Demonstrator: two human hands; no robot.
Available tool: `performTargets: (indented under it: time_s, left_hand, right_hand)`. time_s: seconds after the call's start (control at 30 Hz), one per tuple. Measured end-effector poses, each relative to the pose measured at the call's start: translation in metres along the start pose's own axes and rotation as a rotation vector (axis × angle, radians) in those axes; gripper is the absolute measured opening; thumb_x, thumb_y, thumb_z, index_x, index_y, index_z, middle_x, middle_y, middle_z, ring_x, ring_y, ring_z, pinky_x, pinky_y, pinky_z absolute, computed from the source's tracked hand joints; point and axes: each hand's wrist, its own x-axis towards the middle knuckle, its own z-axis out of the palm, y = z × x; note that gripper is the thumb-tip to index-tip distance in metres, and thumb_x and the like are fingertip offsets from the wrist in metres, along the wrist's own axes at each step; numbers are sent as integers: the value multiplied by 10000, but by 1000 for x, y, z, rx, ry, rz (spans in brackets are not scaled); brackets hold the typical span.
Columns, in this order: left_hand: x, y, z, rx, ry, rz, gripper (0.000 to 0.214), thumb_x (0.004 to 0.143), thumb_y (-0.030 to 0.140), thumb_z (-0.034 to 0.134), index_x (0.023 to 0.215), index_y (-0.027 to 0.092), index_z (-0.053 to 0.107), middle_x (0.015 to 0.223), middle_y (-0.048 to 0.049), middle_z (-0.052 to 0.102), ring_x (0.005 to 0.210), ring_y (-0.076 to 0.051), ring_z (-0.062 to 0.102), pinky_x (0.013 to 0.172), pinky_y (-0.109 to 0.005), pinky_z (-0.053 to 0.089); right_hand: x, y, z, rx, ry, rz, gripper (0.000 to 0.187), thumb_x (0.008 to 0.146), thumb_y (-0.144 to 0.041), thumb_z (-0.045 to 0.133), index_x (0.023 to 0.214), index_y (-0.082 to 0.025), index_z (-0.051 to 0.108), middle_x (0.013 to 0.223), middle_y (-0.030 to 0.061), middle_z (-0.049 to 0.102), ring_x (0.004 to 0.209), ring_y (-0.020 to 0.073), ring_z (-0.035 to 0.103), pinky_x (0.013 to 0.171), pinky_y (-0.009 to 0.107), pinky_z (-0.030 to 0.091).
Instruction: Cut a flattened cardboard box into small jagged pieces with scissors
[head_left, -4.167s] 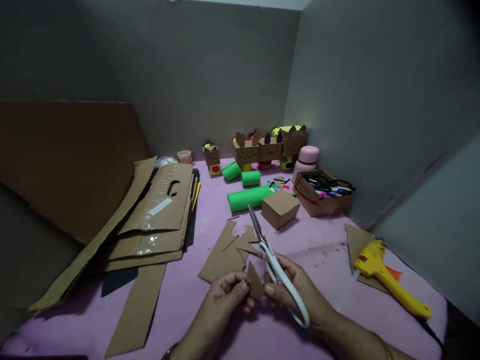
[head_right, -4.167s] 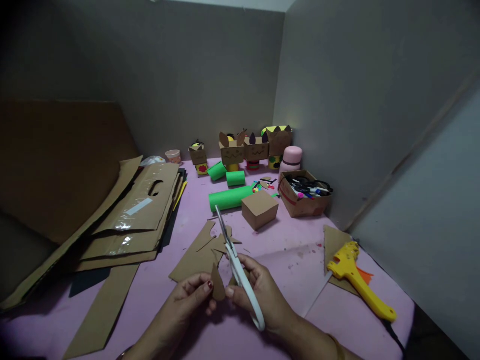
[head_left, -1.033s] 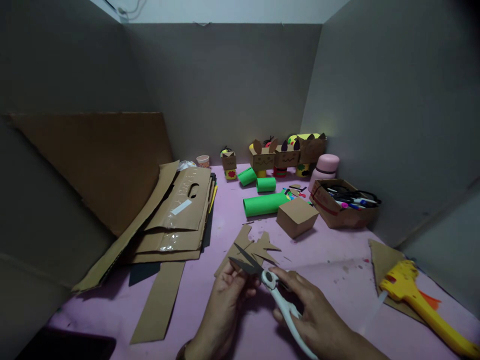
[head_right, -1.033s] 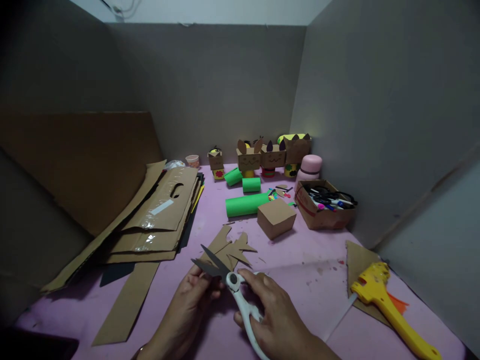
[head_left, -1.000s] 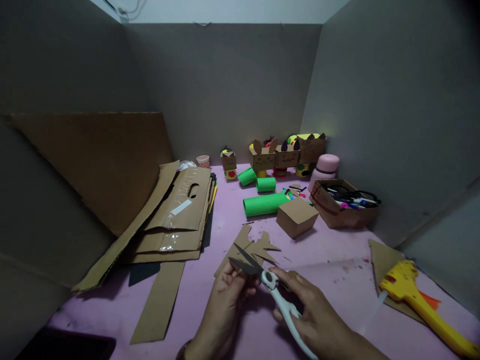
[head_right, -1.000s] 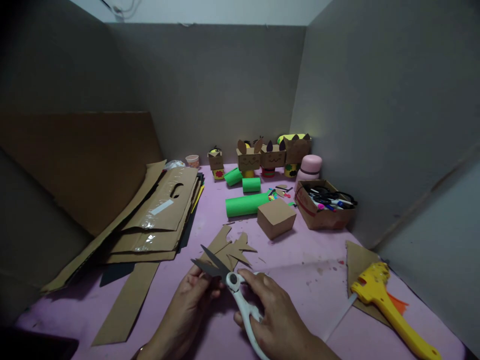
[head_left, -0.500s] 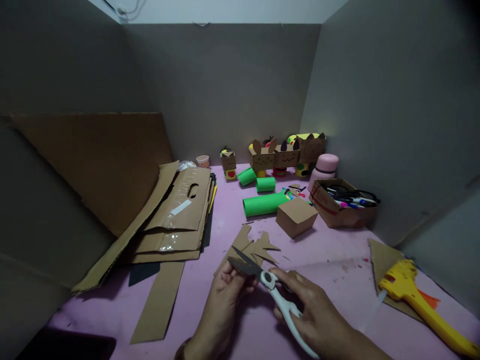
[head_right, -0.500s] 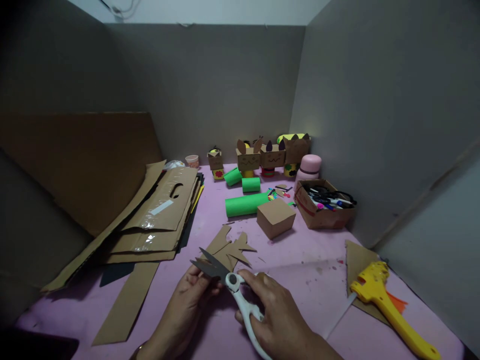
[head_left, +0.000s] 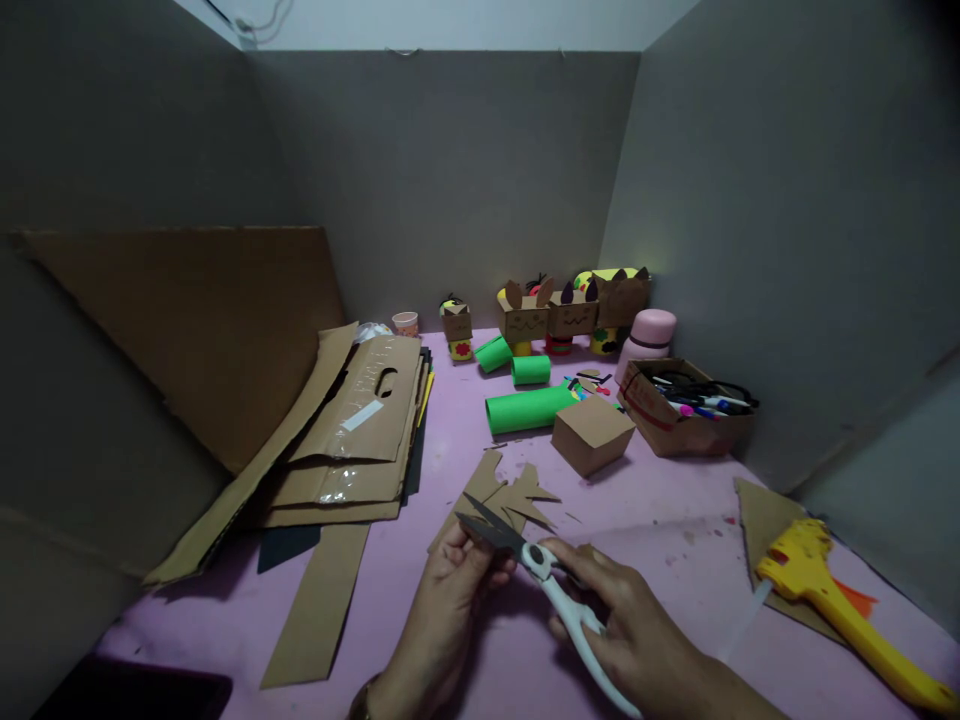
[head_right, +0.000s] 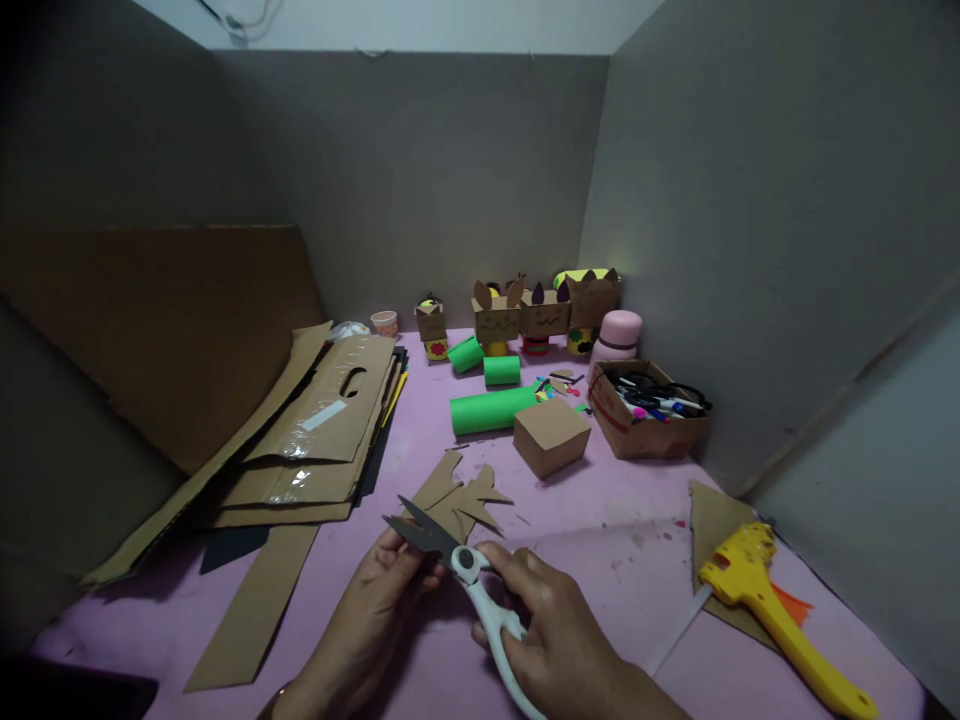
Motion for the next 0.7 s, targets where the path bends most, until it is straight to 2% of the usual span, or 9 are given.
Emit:
performTargets:
  time_s: [0.17, 0.47, 0.7]
  left_hand:
    - [0, 2, -1, 19, 11, -26, 172, 795, 276, 654, 947, 197, 656, 773, 10, 607, 621, -58, 519, 587, -164, 419]
    - [2, 1, -5, 86, -11, -19, 119, 793, 283, 651, 851, 179, 655, 692, 4, 602, 606, -75, 517, 588, -187, 419]
    - [2, 1, -3, 98, 30, -33, 141, 772, 276, 674, 858, 168, 645, 709, -5, 616, 620, -84, 536, 591, -195, 417]
  right_hand:
    - [0, -2, -3, -2, -4, 5, 535, 753, -202, 611, 1277, -237, 510, 895, 57, 627, 774, 212, 574, 692, 341, 462]
    - [3, -10, -13, -98, -15, 23, 505, 705, -167, 592, 1206, -223, 579, 852, 53, 649, 747, 210, 593, 674, 324, 459]
    - [3, -12, -16, -121, -3, -6, 439, 743, -194, 575, 1178, -246, 607, 794, 34, 662, 701, 194, 595, 638, 305, 471]
